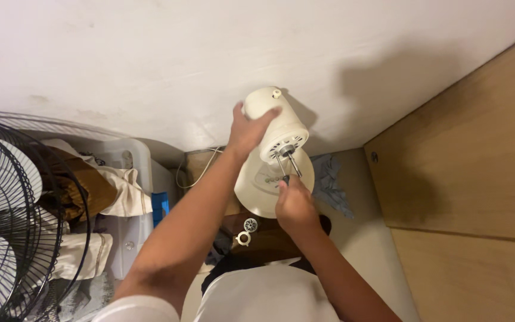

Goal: The person uses a screwdriver to loosen and remove a screw from the rear of a white standing electric fan. They then detach the fan head from the stand and set it aside.

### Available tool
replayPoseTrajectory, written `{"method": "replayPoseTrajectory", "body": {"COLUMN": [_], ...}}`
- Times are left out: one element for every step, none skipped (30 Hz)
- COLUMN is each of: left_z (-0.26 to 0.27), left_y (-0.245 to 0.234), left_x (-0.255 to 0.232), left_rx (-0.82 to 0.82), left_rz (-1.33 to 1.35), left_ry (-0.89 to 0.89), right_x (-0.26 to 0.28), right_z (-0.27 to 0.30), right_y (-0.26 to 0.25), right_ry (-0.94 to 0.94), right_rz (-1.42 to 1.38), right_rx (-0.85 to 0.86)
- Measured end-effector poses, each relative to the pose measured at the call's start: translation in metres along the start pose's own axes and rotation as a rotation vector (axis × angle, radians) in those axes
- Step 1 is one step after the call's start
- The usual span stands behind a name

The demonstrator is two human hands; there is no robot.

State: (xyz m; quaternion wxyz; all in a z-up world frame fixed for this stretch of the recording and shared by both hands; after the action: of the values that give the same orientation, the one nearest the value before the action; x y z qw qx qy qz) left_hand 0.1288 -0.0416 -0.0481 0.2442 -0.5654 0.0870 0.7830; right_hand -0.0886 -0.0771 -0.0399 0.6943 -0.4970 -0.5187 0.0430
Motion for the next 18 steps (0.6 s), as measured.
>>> {"method": "replayPoseTrajectory", "body": {"left_z": [-0.004,-0.006,-0.007,-0.006,-0.006,-0.005,-0.004,-0.003,-0.002,-0.002,-0.003,-0.004,-0.005,-0.006,-0.006,-0.007,-0.007,-0.007], "left_y": [0.0,0.002,0.004,0.007,0.01,0.01,0.011,0.009,0.01,0.009,0.008,0.008,0.008,0.008,0.009,0.01,0.01,0.012], "left_x": [-0.006,-0.011,-0.009,-0.008,-0.006,-0.008,-0.009,-0.011,-0.012,-0.012,-0.013,-0.011,-0.009,-0.007,-0.008,-0.01,-0.013,-0.011], "left_rx": [0.015,0.031,0.052,0.074,0.096,0.094,0.092,0.086,0.09,0.091,0.092,0.093,0.095,0.096,0.097,0.1,0.102,0.103], "left_rz": [0.005,0.011,0.039,0.068,0.097,0.09,0.084,0.08,0.105,0.126,0.147,0.132,0.116,0.1,0.118,0.135,0.152,0.162], "left_ry": [0.032,0.065,0.035,0.005,-0.024,-0.009,0.006,0.024,0.042,0.059,0.076,0.067,0.059,0.05,0.073,0.098,0.123,0.118], "right_x": [0.006,0.004,0.001,-0.004,-0.008,-0.013,-0.018,-0.017,-0.016,-0.014,-0.037,-0.051,-0.055,-0.053,-0.051,-0.043,-0.037,-0.033], "right_z": [-0.001,-0.002,-0.003,-0.003,-0.004,-0.004,-0.004,-0.007,-0.01,-0.012,-0.012,-0.006,0.004,0.007,0.01,0.013,0.011,0.012], "right_y": [-0.002,0.0,0.003,0.006,0.012,0.018,0.024,0.023,0.02,0.018,0.037,0.059,0.079,0.081,0.08,0.081,0.082,0.081], "right_ry": [-0.015,0.017,0.048,0.08,0.089,0.099,0.109,0.036,-0.037,-0.109,0.115,0.34,0.567,0.615,0.663,0.71,0.706,0.707], "right_rz": [0.069,0.078,0.088,0.099,0.06,0.02,-0.019,-0.054,-0.089,-0.129,-0.455,-0.776,-1.094,-1.223,-1.35,-1.477,-1.55,-1.621], "right_rx": [-0.017,-0.006,0.005,0.015,0.036,0.057,0.077,0.041,0.004,-0.03,0.109,0.25,0.394,0.486,0.579,0.672,0.7,0.726]}}
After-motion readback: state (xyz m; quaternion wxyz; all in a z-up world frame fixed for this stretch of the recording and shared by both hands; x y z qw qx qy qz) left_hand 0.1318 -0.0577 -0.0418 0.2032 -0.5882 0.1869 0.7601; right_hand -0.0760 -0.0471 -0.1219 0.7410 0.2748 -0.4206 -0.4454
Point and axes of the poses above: each hand's wrist, its own z-axis away from the middle knuckle, its own y-axis out of the palm, x = y × z, the point moved 10 cm from there along -z, towards the middle knuckle, and after that the axes turned 3 degrees about -y, right-handed, at the moved point
